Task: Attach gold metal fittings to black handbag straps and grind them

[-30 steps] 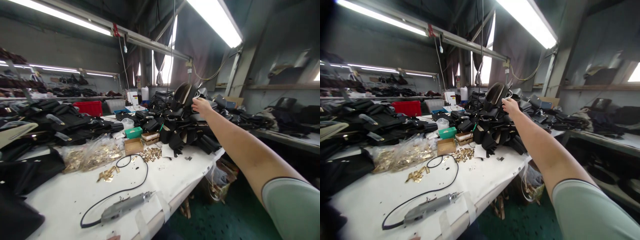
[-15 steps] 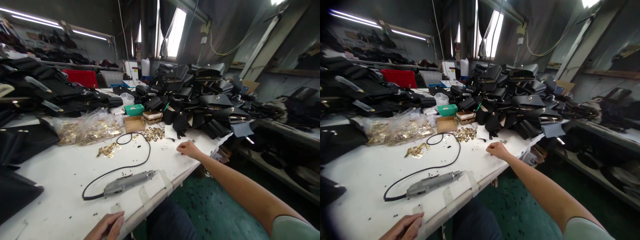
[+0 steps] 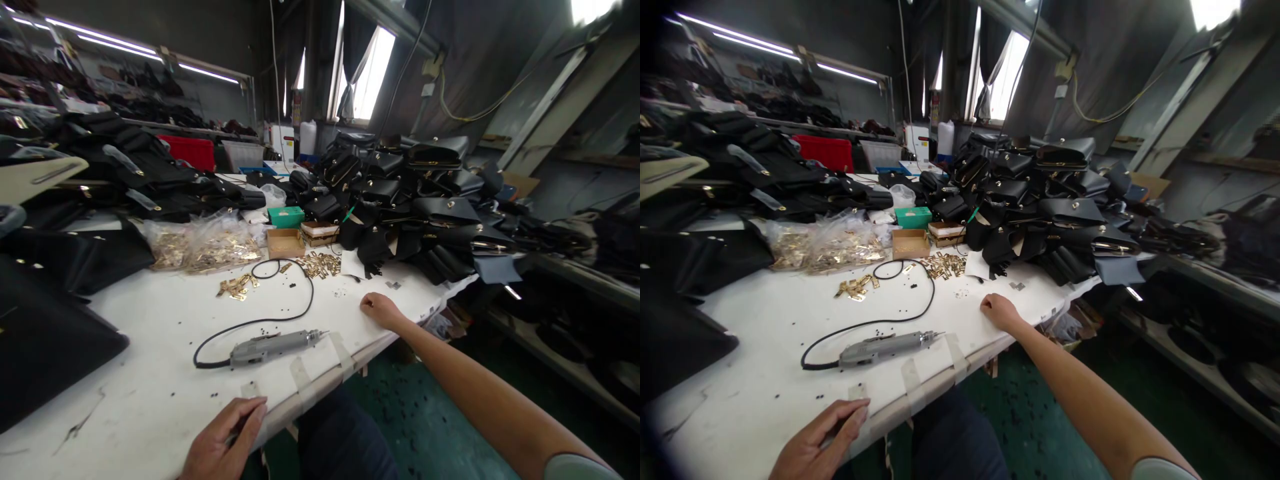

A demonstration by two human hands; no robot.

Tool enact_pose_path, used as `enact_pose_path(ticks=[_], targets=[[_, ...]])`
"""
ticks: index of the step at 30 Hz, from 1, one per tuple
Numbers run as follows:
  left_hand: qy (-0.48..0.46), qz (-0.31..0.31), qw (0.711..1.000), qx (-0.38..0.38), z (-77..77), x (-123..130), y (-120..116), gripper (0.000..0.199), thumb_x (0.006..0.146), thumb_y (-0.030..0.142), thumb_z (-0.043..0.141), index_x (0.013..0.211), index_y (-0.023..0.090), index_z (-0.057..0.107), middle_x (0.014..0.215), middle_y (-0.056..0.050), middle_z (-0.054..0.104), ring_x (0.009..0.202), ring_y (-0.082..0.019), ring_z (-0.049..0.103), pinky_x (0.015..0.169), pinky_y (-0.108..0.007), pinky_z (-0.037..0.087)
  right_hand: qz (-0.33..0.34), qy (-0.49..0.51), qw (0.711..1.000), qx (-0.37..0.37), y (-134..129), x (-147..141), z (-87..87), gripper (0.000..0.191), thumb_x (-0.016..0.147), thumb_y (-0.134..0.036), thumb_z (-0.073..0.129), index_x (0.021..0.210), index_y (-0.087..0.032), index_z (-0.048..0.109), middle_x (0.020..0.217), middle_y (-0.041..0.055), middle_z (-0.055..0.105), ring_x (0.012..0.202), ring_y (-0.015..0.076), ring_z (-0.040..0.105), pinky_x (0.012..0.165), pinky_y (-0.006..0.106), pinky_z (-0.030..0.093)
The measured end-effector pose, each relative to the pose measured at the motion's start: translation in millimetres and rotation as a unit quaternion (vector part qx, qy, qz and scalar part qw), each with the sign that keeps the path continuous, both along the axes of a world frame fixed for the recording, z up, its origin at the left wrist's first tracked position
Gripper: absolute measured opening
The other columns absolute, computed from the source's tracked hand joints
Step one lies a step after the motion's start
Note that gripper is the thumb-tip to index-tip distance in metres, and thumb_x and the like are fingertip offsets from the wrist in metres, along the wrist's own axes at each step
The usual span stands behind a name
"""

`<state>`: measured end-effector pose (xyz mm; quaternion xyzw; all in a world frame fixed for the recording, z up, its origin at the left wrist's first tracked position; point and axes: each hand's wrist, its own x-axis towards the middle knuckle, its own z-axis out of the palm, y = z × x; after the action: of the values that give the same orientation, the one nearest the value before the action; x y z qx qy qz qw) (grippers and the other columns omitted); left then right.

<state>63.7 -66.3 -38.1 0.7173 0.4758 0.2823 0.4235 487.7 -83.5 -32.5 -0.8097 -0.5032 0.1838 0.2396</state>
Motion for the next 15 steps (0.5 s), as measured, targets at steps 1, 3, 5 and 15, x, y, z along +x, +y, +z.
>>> enact_pose_path(ticks=[1,3,5,15], targets=[[-0.007,0.0,1.0,0.005,0.3,0,-1,0.034,0.08,0.059,0.066,0.09,0.029,0.079,0.096,0.002,0.078,0.091,-0.021,0.073,0.085,-0.023,0.057,-0.001,0.007,1.0,0.004,-1,-5,1.0,0.011,0.083,-0.017,0.059,0.084,-0.016,0.071,0.082,0.0068,0.073,0.075,0.0182,0.064,0.071,0.028,0.043],[-0.016,-0.003,1.0,0.009,1.0,1,-3,0.033,0.081,0.058,0.066,0.09,0.029,0.079,0.096,0.002,0.078,0.092,-0.021,0.073,0.084,-0.022,0.057,-0.003,0.031,0.999,0.01,-5,-17,2.0,0.016,0.087,-0.02,0.054,0.09,-0.016,0.069,0.072,0.0039,0.07,0.066,0.0161,0.063,0.067,0.026,0.044],[-0.024,0.001,1.0,0.009,2.7,2,-5,0.034,0.082,0.058,0.065,0.091,0.029,0.079,0.097,0.002,0.077,0.092,-0.021,0.072,0.084,-0.022,0.056,-0.004,0.055,0.998,0.018,-8,-29,1.6,0.018,0.088,-0.022,0.052,0.093,-0.016,0.068,0.065,0.0014,0.068,0.061,0.015,0.062,0.065,0.025,0.045],[-0.014,-0.031,0.999,0.033,-7.9,-2,1,0.033,0.085,0.057,0.064,0.096,0.03,0.079,0.096,0.003,0.077,0.09,-0.019,0.073,0.081,-0.021,0.057,-0.027,0.124,0.991,0.033,7,-48,-14.8,0.029,0.081,-0.023,0.057,0.102,-0.015,0.076,0.064,0.0011,0.07,0.059,0.0156,0.062,0.062,0.025,0.047]])
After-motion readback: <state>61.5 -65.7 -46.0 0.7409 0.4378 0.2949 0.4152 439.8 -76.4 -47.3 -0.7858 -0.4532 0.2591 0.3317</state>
